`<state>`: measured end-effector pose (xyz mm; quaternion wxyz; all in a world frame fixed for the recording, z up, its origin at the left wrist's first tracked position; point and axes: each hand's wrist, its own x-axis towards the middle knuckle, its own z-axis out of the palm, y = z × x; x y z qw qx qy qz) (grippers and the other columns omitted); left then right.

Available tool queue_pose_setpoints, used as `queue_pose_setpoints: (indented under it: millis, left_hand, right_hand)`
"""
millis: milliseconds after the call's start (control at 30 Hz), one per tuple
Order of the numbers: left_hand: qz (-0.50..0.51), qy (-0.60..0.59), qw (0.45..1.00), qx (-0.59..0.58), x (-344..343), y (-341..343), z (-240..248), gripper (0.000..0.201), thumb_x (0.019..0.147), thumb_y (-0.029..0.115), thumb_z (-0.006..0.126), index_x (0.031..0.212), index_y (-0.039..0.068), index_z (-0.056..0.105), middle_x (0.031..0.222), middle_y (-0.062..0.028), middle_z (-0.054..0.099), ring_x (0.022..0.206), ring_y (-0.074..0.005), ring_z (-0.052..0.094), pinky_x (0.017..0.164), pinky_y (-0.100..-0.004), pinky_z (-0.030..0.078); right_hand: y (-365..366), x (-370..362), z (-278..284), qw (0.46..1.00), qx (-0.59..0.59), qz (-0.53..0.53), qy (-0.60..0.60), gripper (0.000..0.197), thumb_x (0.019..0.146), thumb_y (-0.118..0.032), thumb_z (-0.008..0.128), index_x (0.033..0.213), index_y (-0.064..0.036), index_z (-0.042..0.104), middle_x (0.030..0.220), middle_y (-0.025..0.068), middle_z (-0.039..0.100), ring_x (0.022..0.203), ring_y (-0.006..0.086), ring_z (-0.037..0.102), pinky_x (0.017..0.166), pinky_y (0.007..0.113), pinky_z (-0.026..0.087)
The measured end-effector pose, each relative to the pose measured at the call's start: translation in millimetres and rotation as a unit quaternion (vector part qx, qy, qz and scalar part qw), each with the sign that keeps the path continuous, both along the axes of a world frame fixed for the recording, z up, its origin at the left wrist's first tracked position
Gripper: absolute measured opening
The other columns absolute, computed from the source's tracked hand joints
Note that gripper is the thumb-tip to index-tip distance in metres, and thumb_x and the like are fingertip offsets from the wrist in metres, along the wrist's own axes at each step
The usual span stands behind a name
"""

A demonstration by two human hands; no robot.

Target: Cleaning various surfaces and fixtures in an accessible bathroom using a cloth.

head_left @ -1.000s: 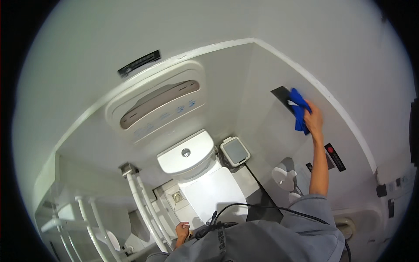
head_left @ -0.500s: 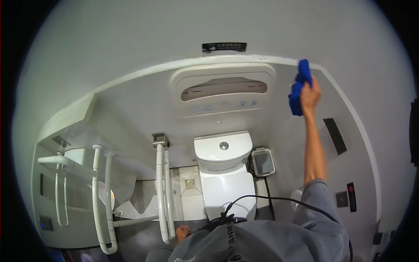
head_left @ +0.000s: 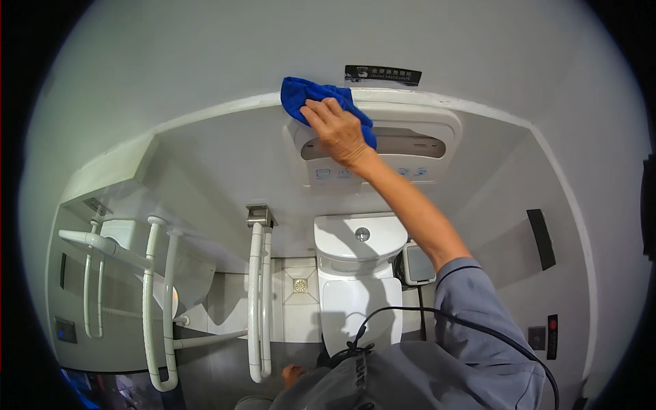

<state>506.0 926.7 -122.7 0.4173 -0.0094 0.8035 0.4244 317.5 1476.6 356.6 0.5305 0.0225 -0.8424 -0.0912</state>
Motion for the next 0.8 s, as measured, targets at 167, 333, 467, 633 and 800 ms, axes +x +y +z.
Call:
queue_pose_setpoints:
  millis: [167, 333, 467, 633, 800]
  left_hand:
    - [0.079, 0.054, 0.995, -0.013, -9.3, 34.3, 8.4, 0.023, 0.067, 0.015, 0.067, 0.084, 0.0, 0.065, 0.07, -0.0098, 0.065, 0.06, -0.0159, 0.061, 0.059, -0.0289, 0.05]
    - [0.143, 0.043, 0.987, 0.061, -19.8, 15.7, -37.5, 0.012, 0.074, 0.005, 0.062, 0.083, -0.002, 0.062, 0.074, -0.01, 0.062, 0.059, -0.0152, 0.059, 0.054, -0.0275, 0.049]
    - [0.068, 0.085, 0.992, -0.07, -6.9, 15.9, -4.9, 0.013, 0.072, 0.009, 0.064, 0.083, 0.001, 0.065, 0.074, -0.0085, 0.064, 0.061, -0.0156, 0.061, 0.057, -0.0286, 0.05]
    - [-0.024, 0.121, 0.989, -0.088, 10.8, 21.2, -1.1, 0.022, 0.068, 0.018, 0.065, 0.085, 0.005, 0.067, 0.073, -0.0091, 0.066, 0.069, -0.0171, 0.064, 0.064, -0.0311, 0.051]
    - [0.07, 0.056, 0.996, -0.012, 16.2, 22.7, 27.7, 0.027, 0.07, 0.024, 0.063, 0.088, 0.005, 0.066, 0.082, -0.0141, 0.065, 0.076, -0.0248, 0.064, 0.071, -0.0339, 0.05]
  right_hand:
    - [64.8, 64.8, -6.1, 0.99, 0.013, -0.106, 0.097, 0.032, 0.067, 0.001, 0.055, 0.096, -0.0083, 0.059, 0.094, 0.0054, 0.06, 0.084, 0.0236, 0.058, 0.068, 0.033, 0.049]
    - [116.0, 141.8, -23.3, 0.956, -0.094, -0.244, 0.132, 0.052, 0.06, 0.006, 0.053, 0.109, -0.0085, 0.056, 0.105, 0.008, 0.053, 0.1, 0.0297, 0.047, 0.086, 0.037, 0.042]
    - [87.7, 107.8, -26.5, 0.952, -0.098, -0.227, 0.178, 0.055, 0.058, 0.007, 0.053, 0.111, -0.0094, 0.057, 0.107, 0.0067, 0.053, 0.1, 0.0296, 0.046, 0.085, 0.037, 0.042]
    - [6.3, 28.2, -24.5, 0.99, -0.069, -0.089, 0.079, 0.063, 0.052, 0.01, 0.054, 0.112, -0.0109, 0.058, 0.112, 0.0032, 0.054, 0.098, 0.0258, 0.047, 0.08, 0.033, 0.047]
    - [-40.4, -35.0, -40.5, 1.0, 0.009, 0.014, 0.008, 0.049, 0.059, 0.005, 0.058, 0.105, -0.0112, 0.061, 0.107, -0.0021, 0.057, 0.095, 0.018, 0.051, 0.067, 0.028, 0.05]
